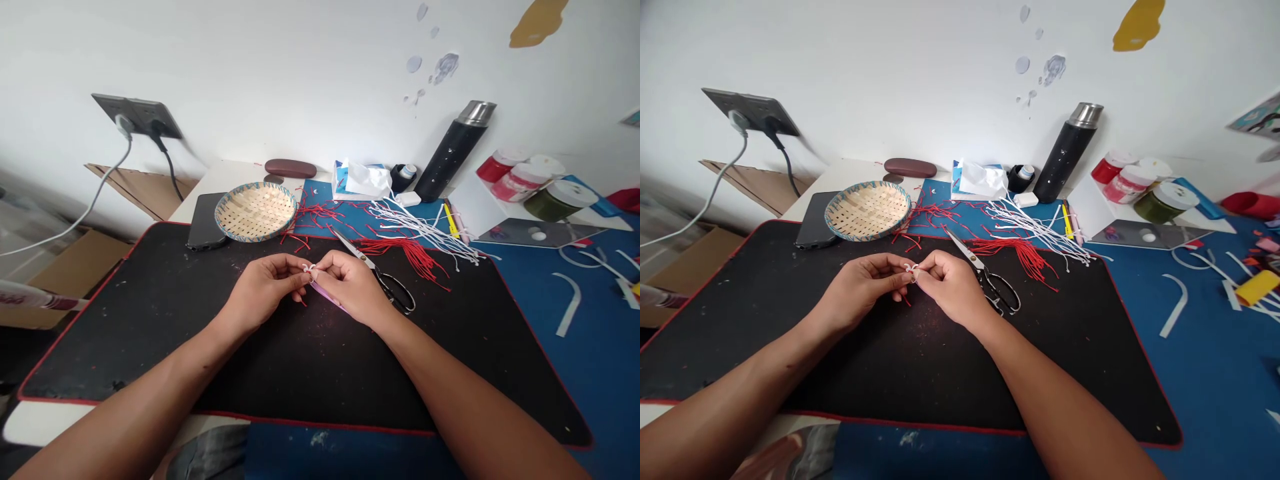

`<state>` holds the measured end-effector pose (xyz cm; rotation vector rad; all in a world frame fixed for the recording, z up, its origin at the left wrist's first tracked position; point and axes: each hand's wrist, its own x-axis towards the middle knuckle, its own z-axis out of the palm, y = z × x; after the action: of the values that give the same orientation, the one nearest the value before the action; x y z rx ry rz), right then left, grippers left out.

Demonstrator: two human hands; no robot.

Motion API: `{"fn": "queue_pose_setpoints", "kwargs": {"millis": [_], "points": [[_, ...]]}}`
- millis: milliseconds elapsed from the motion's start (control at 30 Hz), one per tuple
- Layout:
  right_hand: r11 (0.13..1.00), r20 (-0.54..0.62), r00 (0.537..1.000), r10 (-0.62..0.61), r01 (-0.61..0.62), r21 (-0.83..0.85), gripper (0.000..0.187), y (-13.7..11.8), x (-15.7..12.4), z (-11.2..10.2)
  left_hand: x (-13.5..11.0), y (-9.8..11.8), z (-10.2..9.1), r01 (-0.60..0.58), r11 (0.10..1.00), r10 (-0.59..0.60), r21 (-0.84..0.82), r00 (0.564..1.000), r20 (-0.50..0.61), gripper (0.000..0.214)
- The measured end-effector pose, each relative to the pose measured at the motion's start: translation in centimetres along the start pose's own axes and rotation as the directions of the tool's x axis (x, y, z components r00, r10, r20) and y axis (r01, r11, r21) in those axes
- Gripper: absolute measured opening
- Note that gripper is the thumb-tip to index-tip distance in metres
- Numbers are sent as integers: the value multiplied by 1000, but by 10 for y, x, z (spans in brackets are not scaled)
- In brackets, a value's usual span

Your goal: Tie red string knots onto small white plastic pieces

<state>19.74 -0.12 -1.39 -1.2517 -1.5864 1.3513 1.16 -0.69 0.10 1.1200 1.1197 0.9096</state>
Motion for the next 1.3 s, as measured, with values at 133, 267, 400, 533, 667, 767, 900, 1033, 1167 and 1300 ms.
{"fn": "queue_pose_setpoints", "kwargs": {"millis": [133, 267, 400, 533, 667, 767, 900, 1033, 1167, 1300], "points": [[1000, -2, 1000, 2, -2, -2, 16, 2, 0, 0, 1, -1, 0, 5, 1000, -4, 3, 1000, -7, 33], [998, 8, 1000, 17, -17, 57, 17, 2, 1, 1, 3, -4, 0, -4, 1000, 4, -7, 1000, -1, 33], [994, 31, 999, 30, -33, 106, 18, -1, 0, 1, 3, -4, -1, -39, 999, 40, -35, 999, 23, 35], [991, 42, 999, 29, -34, 130, 23, -5, 0, -3, 1, -2, -1, -101, 994, 103, -46, 994, 37, 47], [984, -21, 1000, 1, 3, 180, 31, -6, 0, -8, -1, 0, 0, -134, 990, 136, -47, 989, 61, 43], [975, -31, 999, -31, 37, 220, 34, -6, 0, -8, -3, 1, 1, -149, 988, 152, -37, 984, 96, 38], [974, -18, 998, -58, 61, 217, 35, -4, 0, -6, -4, 2, 1, -159, 986, 163, -44, 980, 114, 34], [973, -20, 998, -67, 69, 221, 34, -4, 0, -5, -4, 2, 1, -151, 986, 158, -69, 982, 105, 34], [976, -17, 998, -66, 68, 205, 36, -6, 0, -6, -3, 1, 2, -138, 987, 145, -84, 986, 82, 35], [978, -15, 998, -56, 58, 199, 37, -7, -1, -6, -3, 2, 2, -125, 988, 132, -90, 989, 68, 35]]}}
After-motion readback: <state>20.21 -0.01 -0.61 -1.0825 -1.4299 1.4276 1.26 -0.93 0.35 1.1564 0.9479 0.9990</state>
